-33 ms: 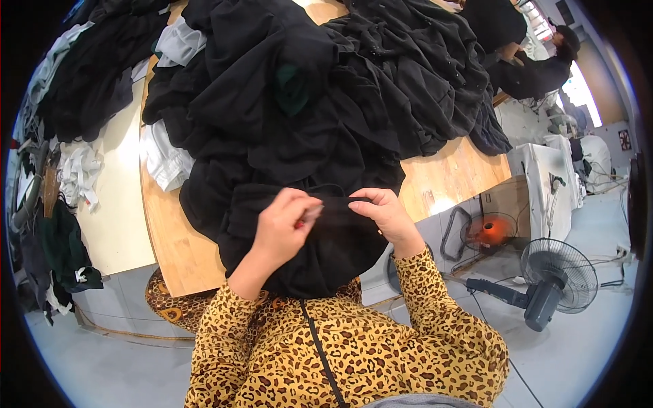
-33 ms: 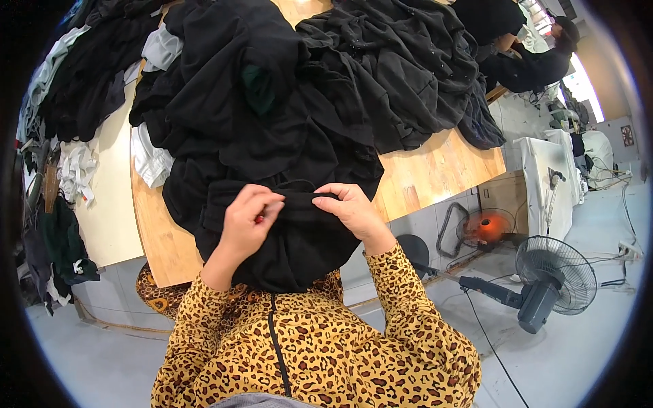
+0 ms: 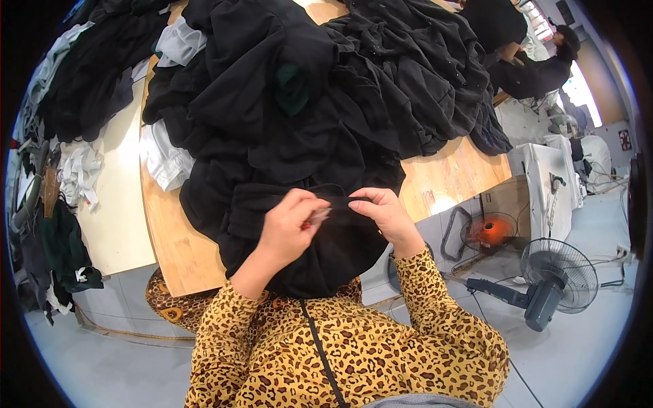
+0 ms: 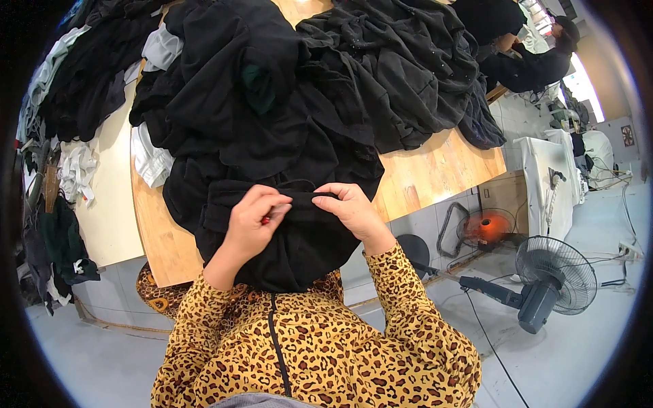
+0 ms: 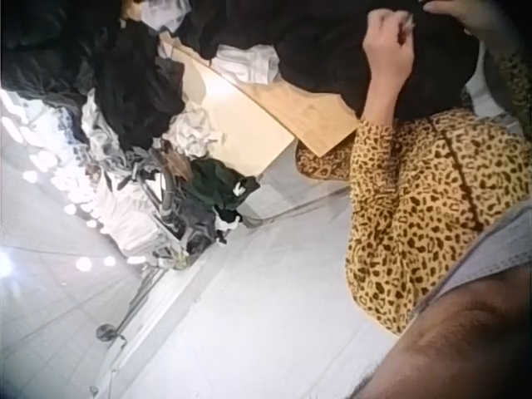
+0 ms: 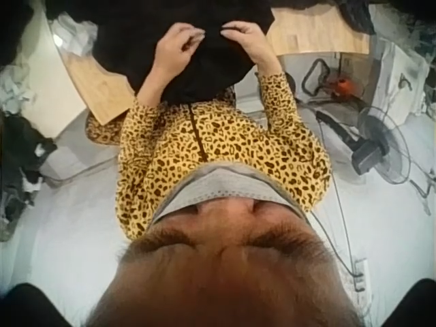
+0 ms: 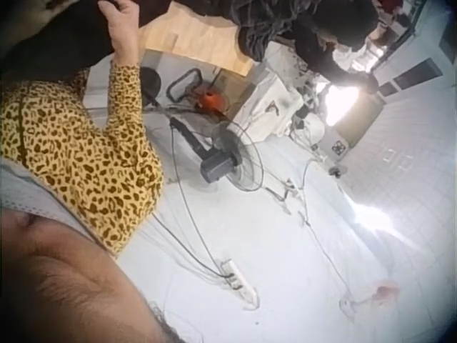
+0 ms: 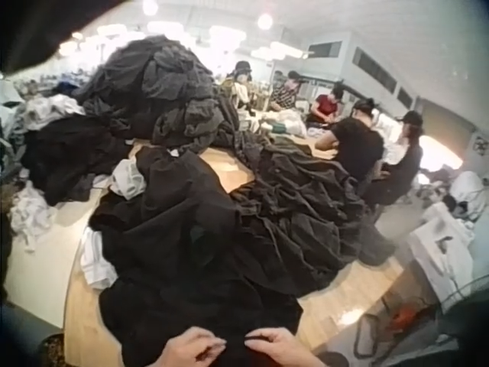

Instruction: Trimming loose threads from black garments using thread snips.

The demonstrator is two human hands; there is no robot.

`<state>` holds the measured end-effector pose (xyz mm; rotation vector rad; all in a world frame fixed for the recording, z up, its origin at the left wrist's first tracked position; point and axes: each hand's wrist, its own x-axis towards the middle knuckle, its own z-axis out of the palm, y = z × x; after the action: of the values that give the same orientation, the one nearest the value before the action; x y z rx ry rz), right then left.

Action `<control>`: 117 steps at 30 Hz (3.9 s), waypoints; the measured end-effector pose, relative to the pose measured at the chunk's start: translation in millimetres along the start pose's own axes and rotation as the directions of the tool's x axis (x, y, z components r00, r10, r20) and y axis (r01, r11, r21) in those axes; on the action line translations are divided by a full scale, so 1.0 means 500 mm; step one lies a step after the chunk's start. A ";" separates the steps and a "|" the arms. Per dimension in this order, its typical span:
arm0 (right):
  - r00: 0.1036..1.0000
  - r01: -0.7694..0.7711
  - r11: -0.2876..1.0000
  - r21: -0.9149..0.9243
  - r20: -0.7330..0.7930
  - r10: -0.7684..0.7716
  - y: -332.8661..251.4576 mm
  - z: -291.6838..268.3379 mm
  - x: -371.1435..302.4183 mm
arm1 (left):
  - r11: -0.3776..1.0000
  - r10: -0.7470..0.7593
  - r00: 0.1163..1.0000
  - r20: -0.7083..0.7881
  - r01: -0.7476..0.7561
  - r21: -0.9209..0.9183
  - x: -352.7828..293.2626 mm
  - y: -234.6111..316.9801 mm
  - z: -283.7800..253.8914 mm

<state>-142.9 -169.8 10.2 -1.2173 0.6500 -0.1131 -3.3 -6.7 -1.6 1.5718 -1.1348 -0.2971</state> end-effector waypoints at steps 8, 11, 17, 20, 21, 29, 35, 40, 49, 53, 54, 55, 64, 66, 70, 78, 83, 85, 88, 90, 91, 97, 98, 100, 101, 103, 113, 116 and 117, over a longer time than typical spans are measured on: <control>0.992 0.122 0.992 -0.014 0.031 -0.121 0.017 -0.006 0.001 | 0.893 -0.338 0.923 0.185 0.376 -0.246 0.024 -0.016 0.040; 0.988 0.151 0.988 -0.036 0.030 -0.150 0.021 -0.011 0.002 | 0.760 -0.411 0.875 0.256 0.484 -0.434 0.032 -0.010 0.033; 0.985 0.168 0.985 -0.045 0.057 -0.165 0.015 -0.004 0.001 | 0.643 -0.486 0.753 0.443 0.652 -0.402 0.038 -0.007 0.024; 0.980 0.192 0.978 -0.085 0.069 -0.187 0.009 0.005 -0.002 | 0.856 -0.383 0.856 0.348 0.470 -0.213 0.040 -0.007 0.036; 0.976 0.215 0.970 -0.110 0.061 -0.209 0.007 0.006 -0.003 | 0.832 -0.406 0.848 0.340 0.497 -0.247 0.041 -0.004 0.036; 0.984 0.164 0.985 -0.058 0.079 -0.159 0.014 0.007 0.000 | 0.822 -0.401 0.832 0.383 0.511 -0.251 0.039 -0.013 0.030; 0.987 0.151 0.988 -0.010 0.059 -0.150 0.017 0.010 0.000 | 0.753 -0.426 0.809 0.404 0.565 -0.338 0.033 -0.018 0.026; 0.986 0.147 0.989 -0.006 0.083 -0.146 0.017 0.009 -0.002 | 0.833 -0.391 0.843 0.370 0.495 -0.246 0.037 -0.004 0.023; 0.993 0.102 0.992 0.078 0.050 -0.106 0.033 -0.004 -0.003 | 0.555 -0.417 0.733 0.537 0.673 -0.488 0.030 -0.006 -0.005; 0.992 0.117 0.992 0.052 0.038 -0.119 0.037 -0.006 -0.001 | 0.557 -0.406 0.740 0.537 0.665 -0.496 0.029 -0.003 -0.018; 0.991 0.126 0.991 0.036 0.028 -0.127 0.038 -0.006 0.000 | 0.586 -0.408 0.747 0.526 0.655 -0.476 0.029 -0.001 -0.018; 0.992 0.126 0.991 0.036 0.028 -0.127 0.038 -0.007 0.001 | 0.614 -0.409 0.753 0.515 0.645 -0.455 0.029 -0.001 -0.018; 0.982 0.158 0.986 0.054 0.094 -0.163 0.029 -0.016 -0.009 | 0.607 -0.367 0.711 0.600 0.672 -0.425 0.032 -0.002 -0.025; 0.994 0.084 0.992 0.096 0.068 -0.091 0.026 -0.010 -0.011 | 0.605 -0.387 0.720 0.576 0.670 -0.432 0.029 -0.003 -0.023; 0.868 0.456 0.473 -0.754 0.258 -0.424 -0.016 0.020 -0.019 | 0.788 -0.431 0.785 0.444 0.567 -0.237 0.024 -0.009 -0.008; 0.892 0.381 0.506 -0.774 0.165 -0.420 0.000 0.032 -0.022 | 0.644 -0.413 0.753 0.512 0.639 -0.420 0.029 -0.006 -0.022; 0.872 0.370 0.551 -0.748 0.076 -0.484 0.004 0.055 -0.023 | 0.748 -0.408 0.831 0.377 0.541 -0.384 0.025 -0.004 0.002; 0.843 0.397 0.484 -0.780 0.102 -0.527 0.004 0.066 -0.026 | 0.776 -0.437 0.828 0.351 0.544 -0.318 0.023 -0.004 0.004; 0.854 0.408 0.637 -0.654 0.026 -0.520 0.033 0.041 -0.017 | 0.616 -0.447 0.795 0.411 0.606 -0.503 0.025 -0.009 0.003; 0.864 0.401 0.659 -0.636 0.025 -0.503 0.036 0.038 -0.017 | 0.593 -0.461 0.775 0.433 0.632 -0.499 0.025 -0.009 -0.002; 0.874 0.393 0.679 -0.620 0.021 -0.486 0.037 0.038 -0.017 | 0.571 -0.473 0.754 0.456 0.656 -0.494 0.025 -0.009 -0.004; 0.866 0.423 0.650 -0.631 0.071 -0.494 0.036 0.044 -0.013 | 0.760 -0.428 0.834 0.348 0.540 -0.361 0.018 -0.024 0.016; 0.866 0.423 0.650 -0.632 0.070 -0.495 0.037 0.042 -0.016 | 0.715 -0.417 0.834 0.361 0.546 -0.436 0.019 -0.024 0.016; 0.911 0.369 0.791 -0.487 0.023 -0.411 0.040 0.039 -0.020 | 0.612 -0.448 0.802 0.396 0.598 -0.518 0.021 -0.021 0.005; 0.911 0.368 0.793 -0.486 0.020 -0.411 0.041 0.038 -0.021 | 0.494 -0.475 0.765 0.436 0.641 -0.587 0.022 -0.016 -0.002; 0.961 0.266 0.925 -0.272 -0.006 -0.278 0.041 0.032 -0.023 | 0.499 -0.476 0.764 0.436 0.642 -0.582 0.023 -0.011 -0.011; 0.986 0.166 0.985 -0.052 -0.002 -0.166 0.035 0.035 -0.019 | 0.998 0.068 0.993 0.097 -0.068 -0.003 0.009 0.003 0.000; 0.978 0.207 0.961 -0.185 0.003 -0.210 0.033 0.038 -0.018 | 0.896 0.223 0.950 0.220 -0.289 0.336 0.015 0.024 -0.006; 0.974 0.220 0.949 -0.226 0.006 -0.224 0.035 0.038 -0.017 | 0.897 0.223 0.950 0.220 -0.288 0.336 0.016 0.026 -0.002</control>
<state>-144.4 -144.0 1.6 -1.5093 0.5505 -0.2455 -5.2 -11.2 12.5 1.7133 -1.5913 -0.0466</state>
